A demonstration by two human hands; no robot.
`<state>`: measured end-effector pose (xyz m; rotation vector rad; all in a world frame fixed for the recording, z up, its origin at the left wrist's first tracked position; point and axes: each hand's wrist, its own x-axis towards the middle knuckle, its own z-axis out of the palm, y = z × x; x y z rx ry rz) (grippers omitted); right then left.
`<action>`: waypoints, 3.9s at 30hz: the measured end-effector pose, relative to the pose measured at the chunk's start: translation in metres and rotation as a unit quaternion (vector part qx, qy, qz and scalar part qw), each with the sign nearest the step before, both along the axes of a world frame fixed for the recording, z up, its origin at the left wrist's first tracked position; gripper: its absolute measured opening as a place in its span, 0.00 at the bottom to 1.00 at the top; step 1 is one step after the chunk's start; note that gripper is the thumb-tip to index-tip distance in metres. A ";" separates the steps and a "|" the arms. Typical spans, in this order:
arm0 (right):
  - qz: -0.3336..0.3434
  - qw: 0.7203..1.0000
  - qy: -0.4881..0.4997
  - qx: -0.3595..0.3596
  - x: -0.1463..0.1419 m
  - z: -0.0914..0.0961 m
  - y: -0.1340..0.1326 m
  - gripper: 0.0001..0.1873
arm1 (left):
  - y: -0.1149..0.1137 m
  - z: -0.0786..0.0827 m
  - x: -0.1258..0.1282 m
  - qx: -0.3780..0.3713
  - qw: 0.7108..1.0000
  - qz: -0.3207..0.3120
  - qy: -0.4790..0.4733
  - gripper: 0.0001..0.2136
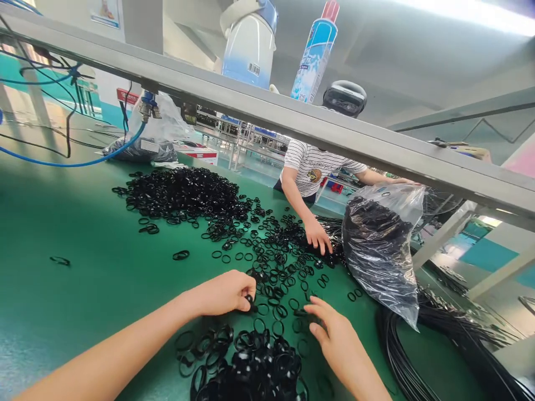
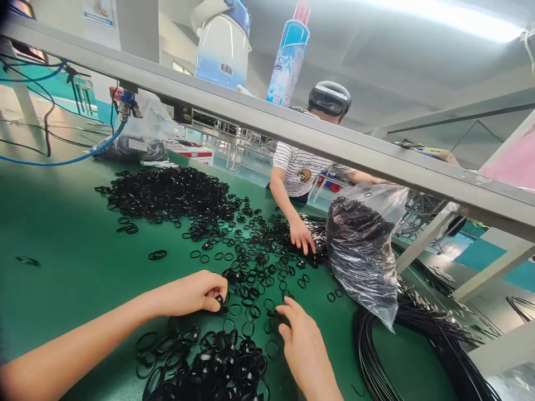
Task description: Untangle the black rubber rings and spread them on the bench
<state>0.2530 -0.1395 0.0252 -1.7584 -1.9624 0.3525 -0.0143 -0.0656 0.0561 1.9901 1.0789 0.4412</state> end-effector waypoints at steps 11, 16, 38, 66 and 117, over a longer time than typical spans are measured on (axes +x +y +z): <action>-0.021 0.960 0.279 -0.003 -0.042 0.031 0.004 0.07 | -0.010 -0.002 0.063 -0.074 0.971 0.075 -0.213 0.09; -0.087 0.936 0.338 0.046 -0.008 0.026 0.013 0.09 | 0.016 0.009 0.043 0.091 0.972 0.144 -0.159 0.10; -0.034 0.883 0.468 -0.017 -0.026 0.029 0.009 0.09 | -0.011 -0.007 0.073 0.005 0.984 0.044 -0.170 0.08; -0.057 0.888 0.457 -0.011 -0.040 0.023 0.008 0.14 | -0.012 -0.015 0.082 -0.171 0.915 0.061 -0.362 0.05; -0.110 0.910 0.397 0.035 -0.032 0.013 0.015 0.05 | -0.010 -0.031 0.086 -0.066 0.949 0.086 -0.295 0.08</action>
